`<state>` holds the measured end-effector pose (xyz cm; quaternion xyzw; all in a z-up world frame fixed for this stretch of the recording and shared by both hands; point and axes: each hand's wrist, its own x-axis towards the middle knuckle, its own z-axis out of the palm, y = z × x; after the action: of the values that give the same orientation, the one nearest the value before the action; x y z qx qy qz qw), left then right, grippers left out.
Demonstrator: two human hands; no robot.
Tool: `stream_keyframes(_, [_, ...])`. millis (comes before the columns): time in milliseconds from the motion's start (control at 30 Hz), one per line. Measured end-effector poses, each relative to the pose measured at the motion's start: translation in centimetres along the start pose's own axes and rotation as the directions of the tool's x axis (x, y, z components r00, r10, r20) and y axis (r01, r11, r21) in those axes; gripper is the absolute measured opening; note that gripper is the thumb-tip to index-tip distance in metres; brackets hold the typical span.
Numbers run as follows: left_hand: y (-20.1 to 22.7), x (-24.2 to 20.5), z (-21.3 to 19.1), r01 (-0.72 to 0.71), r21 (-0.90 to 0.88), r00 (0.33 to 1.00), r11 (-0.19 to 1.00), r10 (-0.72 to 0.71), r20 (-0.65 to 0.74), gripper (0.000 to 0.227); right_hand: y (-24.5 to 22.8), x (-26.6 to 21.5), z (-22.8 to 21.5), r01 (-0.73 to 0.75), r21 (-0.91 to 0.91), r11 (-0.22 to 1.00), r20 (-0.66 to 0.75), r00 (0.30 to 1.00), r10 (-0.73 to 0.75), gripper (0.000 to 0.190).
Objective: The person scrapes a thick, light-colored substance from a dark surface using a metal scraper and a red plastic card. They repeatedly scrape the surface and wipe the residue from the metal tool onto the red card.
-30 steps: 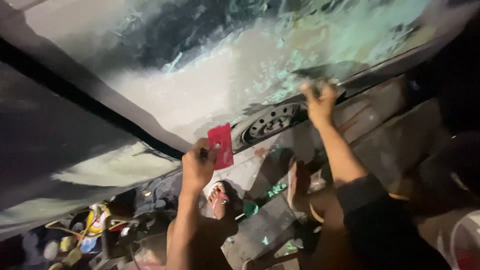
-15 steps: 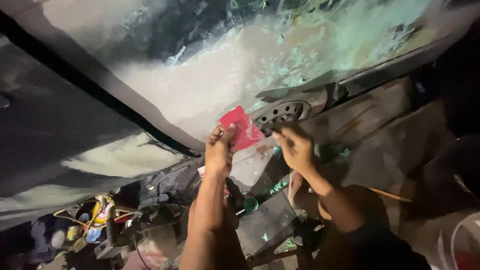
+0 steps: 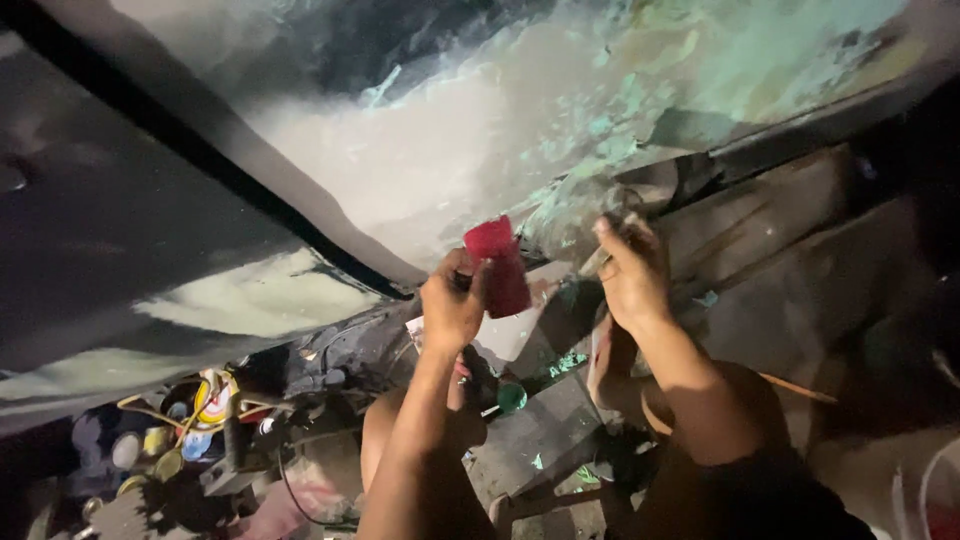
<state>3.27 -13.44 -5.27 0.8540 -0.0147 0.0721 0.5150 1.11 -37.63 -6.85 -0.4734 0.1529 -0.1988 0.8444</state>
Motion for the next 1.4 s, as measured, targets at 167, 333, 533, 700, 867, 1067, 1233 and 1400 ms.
stream_keyframes(167, [3.5,-0.5,-3.4,0.142,-0.679,0.984,0.72,-0.179,0.015,0.015,0.1,1.0,-1.1,0.331,-0.646,0.688,0.23,0.944,-0.238,0.021])
stream_keyframes(333, [2.3,0.0,-4.9,0.057,-0.659,0.976,0.75,-0.182,-0.122,0.019,-0.8,0.1,-0.2,0.401,-0.819,0.411,0.245,0.891,-0.382,0.032])
stream_keyframes(533, [4.3,-2.0,-1.8,-0.405,0.029,0.898,0.914,0.404,-0.174,0.017,-0.2,-0.4,1.6,-0.005,-0.551,0.834,0.115,0.99,0.082,0.015])
stream_keyframes(700, [0.4,-1.5,0.0,-0.483,0.569,0.854,0.665,0.502,0.138,0.01,-3.8,2.9,-1.5,-0.307,0.145,0.941,0.205,0.939,0.275,0.015])
stream_keyframes(867, [2.0,-1.6,-0.9,-0.294,0.241,0.95,0.925,0.311,-0.037,0.007,-8.1,-0.2,0.2,-0.349,-0.163,0.923,0.196,0.905,0.377,0.016])
stream_keyframes(1067, [2.3,-1.7,-3.2,-0.217,0.189,0.965,0.958,0.24,-0.104,0.013,-0.6,6.1,-7.5,0.128,-0.949,-0.288,0.074,0.979,0.191,0.021])
stream_keyframes(1233, [2.1,-2.5,-4.6,-0.193,0.213,0.971,0.958,0.218,-0.102,0.013,-4.7,7.7,-7.3,0.155,-0.985,0.08,0.137,0.97,-0.2,0.031])
stream_keyframes(1400, [2.7,-3.0,-5.9,-0.178,0.165,0.978,0.97,0.193,-0.074,0.014,-5.9,13.4,-9.3,0.341,-0.207,0.917,0.028,0.939,-0.343,0.025])
